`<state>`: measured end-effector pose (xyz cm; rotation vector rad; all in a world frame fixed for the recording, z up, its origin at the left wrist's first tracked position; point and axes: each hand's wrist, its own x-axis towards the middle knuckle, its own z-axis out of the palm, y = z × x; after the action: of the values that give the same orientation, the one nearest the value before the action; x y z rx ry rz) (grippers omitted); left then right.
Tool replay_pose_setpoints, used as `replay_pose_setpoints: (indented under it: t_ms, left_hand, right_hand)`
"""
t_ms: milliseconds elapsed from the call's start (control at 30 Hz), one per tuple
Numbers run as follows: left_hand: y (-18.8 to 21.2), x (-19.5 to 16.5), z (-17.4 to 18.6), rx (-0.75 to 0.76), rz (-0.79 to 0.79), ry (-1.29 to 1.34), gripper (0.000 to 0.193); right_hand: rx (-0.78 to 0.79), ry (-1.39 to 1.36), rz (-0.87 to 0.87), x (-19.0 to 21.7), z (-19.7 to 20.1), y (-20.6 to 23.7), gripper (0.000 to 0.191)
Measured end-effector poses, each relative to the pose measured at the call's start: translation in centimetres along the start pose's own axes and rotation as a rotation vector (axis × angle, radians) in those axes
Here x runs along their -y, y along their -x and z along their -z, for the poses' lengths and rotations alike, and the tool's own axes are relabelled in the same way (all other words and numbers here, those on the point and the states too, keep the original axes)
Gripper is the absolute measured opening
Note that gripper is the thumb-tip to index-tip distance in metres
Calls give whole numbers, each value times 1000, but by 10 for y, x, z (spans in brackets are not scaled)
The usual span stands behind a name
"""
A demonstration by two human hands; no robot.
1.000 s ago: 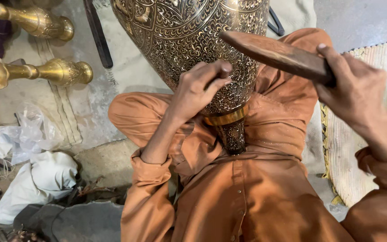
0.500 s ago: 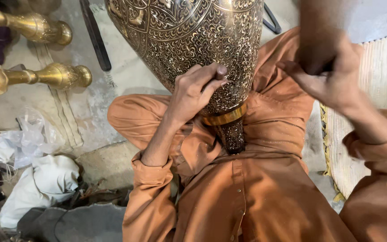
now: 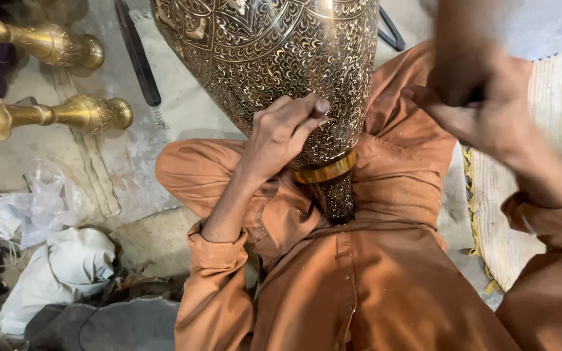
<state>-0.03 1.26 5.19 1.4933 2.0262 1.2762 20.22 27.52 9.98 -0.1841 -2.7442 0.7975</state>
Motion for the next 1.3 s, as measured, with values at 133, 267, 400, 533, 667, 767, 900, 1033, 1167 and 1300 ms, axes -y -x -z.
replay_pose_setpoints:
  t_ms: [133,267,400,533,667,767,900,1033,1167,1300]
  left_hand:
    - [-3,-3,6,20,-10,24,23]
    - [-3,0,5,36,-72,-55,18]
    - [-2,5,3,92,14,-62,25]
    - [-5,7,4,65,-88,-50,24]
    - [-9,7,5,125,-104,-101,16]
    - [-9,10,4,142,-90,-103,20]
    - [-7,20,-1,158,-123,-87,22]
    - [-6,28,-3,241,-71,-119,19]
    - [-6,29,-2,226,-154,-171,13]
    - [-7,31,1,297,-56,-123,22]
  right_hand:
    - [50,-156,27,-10,-10,4,64]
    - [89,225,66,-4,-13,3,61]
    - [6,255,146,10,-9,-7,63]
    - [-29,-316,-143,23,-9,-18,48]
    - [-10,207,47,23,-11,-12,69]
    - [-42,-174,-121,13,-17,1,66]
    - [-33,-76,-66,-3,-22,17,61]
    - [-64,-172,-4,-8,-22,26,65]
    - [28,-8,-84,-4,-21,25,55]
    - [-30,193,-9,-2,-29,24,57]
